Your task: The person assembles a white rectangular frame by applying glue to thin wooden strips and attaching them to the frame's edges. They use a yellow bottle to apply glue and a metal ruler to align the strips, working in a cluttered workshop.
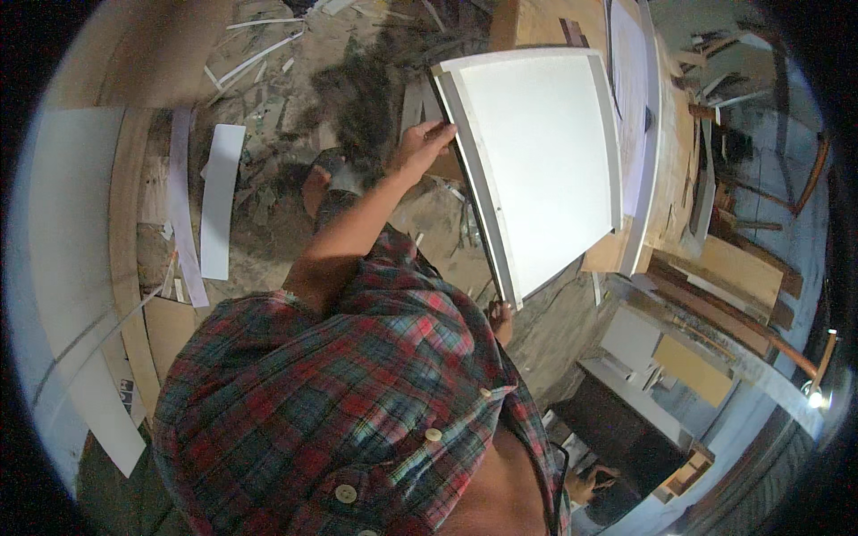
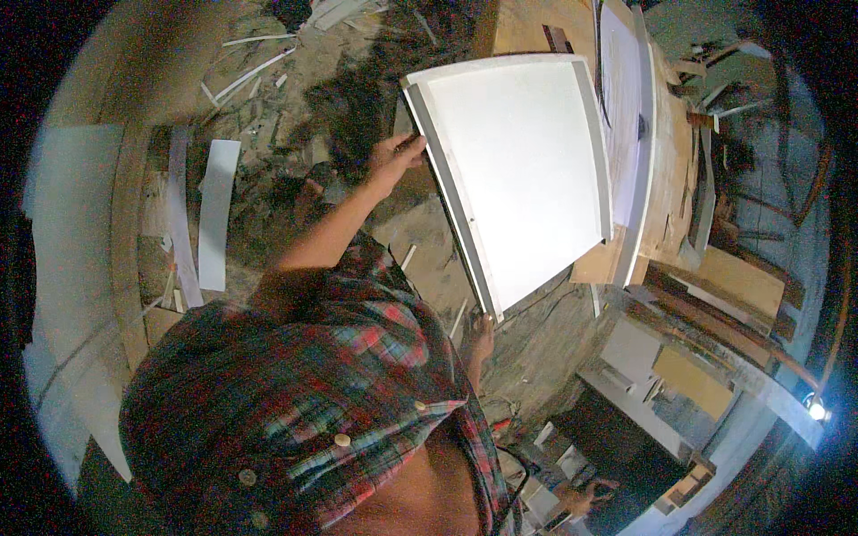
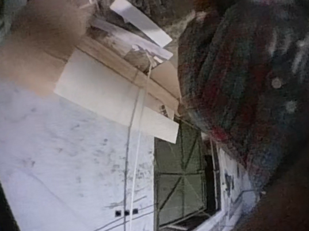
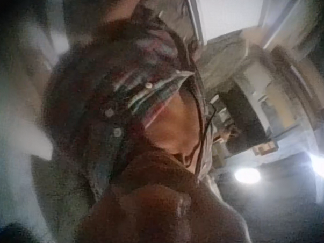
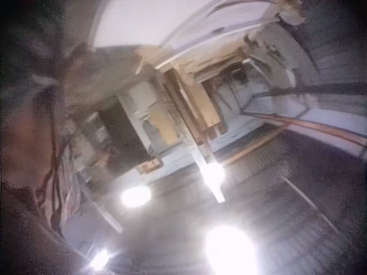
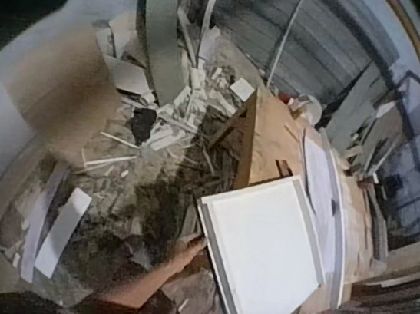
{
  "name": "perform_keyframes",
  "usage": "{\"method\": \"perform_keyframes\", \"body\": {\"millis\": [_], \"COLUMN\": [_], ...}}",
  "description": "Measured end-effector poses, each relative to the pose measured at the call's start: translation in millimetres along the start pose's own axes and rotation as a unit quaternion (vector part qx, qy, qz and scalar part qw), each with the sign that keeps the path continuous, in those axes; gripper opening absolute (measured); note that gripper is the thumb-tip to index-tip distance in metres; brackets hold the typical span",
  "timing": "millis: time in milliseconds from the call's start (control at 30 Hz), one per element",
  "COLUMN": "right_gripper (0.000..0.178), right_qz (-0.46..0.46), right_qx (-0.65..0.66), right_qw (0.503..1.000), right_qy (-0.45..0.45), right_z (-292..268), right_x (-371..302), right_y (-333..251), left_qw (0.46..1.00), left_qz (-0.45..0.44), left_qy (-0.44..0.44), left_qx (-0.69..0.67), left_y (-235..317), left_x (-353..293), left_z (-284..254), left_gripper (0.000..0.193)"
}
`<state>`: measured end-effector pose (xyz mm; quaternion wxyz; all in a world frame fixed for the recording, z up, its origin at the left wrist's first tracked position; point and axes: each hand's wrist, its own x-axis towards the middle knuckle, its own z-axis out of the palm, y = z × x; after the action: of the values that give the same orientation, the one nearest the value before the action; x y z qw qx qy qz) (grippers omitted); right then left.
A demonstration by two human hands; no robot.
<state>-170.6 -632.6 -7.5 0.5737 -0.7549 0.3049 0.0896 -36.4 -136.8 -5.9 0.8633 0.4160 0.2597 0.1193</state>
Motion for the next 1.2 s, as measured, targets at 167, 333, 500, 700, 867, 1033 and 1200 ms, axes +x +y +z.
{"method": "perform_keyframes", "body": {"millis": [167,333,500,700,867,1033,1200], "right_gripper": [0.043,0.043,0.057,0.039,0.037,0.037,0.037], "right_qz": [0.065,0.068,0.071,-0.002,-0.107,-0.185,-0.197], "right_qx": [0.133,0.138,0.138,0.090,-0.070,-0.220,-0.217], "right_qw": [0.988,0.986,0.979,0.991,0.990,0.958,0.956], "right_qy": [-0.044,-0.056,-0.129,-0.097,-0.053,-0.020,-0.015], "right_z": [48.5,44.0,24.9,18.0,29.9,25.2,30.9], "right_x": [-24.6,-45.1,-35.1,-26.1,-30.2,-21.8,-28.1], "right_y": [-42.1,-53.5,-50.2,-41.5,-48.7,-48.6,-58.0], "left_qw": [1.000,0.999,0.999,0.990,0.974,0.990,0.972], "left_qz": [0.021,0.019,0.029,-0.026,-0.051,-0.031,-0.043], "left_qy": [-0.016,0.008,0.027,-0.007,-0.097,-0.094,-0.113], "left_qx": [0.010,0.026,0.034,0.140,0.198,0.096,0.201], "left_y": [-30.5,-25.4,-29.4,-54.2,-88.3,-106.4,-107.1], "left_x": [-30.3,-40.7,-51.3,-79.8,-110.5,-117.3,-130.4], "left_z": [1.4,15.8,28.2,37.2,49.4,58.4,70.2], "left_gripper": [0.057,0.064,0.061,0.040,0.038,0.035,0.034]}}
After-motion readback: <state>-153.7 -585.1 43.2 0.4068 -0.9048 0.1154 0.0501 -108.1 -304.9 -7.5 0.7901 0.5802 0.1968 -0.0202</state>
